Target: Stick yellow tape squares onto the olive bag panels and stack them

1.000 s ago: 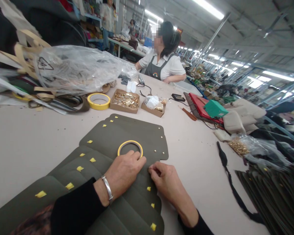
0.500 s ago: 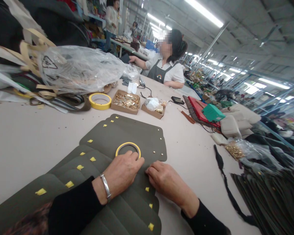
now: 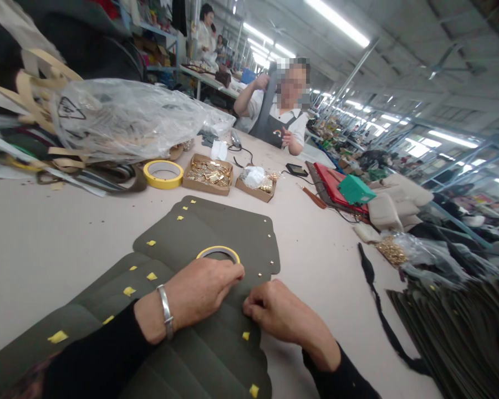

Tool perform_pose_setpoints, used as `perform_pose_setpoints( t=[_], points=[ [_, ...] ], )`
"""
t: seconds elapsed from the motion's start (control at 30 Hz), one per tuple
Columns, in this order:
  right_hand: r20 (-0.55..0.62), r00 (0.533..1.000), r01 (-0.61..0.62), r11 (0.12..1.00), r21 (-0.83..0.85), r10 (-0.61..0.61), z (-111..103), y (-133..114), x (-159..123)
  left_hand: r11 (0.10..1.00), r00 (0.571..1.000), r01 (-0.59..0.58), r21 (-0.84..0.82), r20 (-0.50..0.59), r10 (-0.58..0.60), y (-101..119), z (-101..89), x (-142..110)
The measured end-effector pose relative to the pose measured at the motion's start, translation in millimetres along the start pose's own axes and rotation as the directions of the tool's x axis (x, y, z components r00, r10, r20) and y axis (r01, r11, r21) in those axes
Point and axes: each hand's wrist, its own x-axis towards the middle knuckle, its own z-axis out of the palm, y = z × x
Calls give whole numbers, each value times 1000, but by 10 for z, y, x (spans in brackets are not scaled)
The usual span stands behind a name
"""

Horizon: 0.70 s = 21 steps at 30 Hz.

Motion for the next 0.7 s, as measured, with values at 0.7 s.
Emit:
perform_pose_setpoints(
  t=[0.7],
  points=[
    [-724, 610, 323, 935, -145, -323, 246, 89, 92, 998, 989, 29, -53, -142, -37, 129, 151, 15]
  ],
)
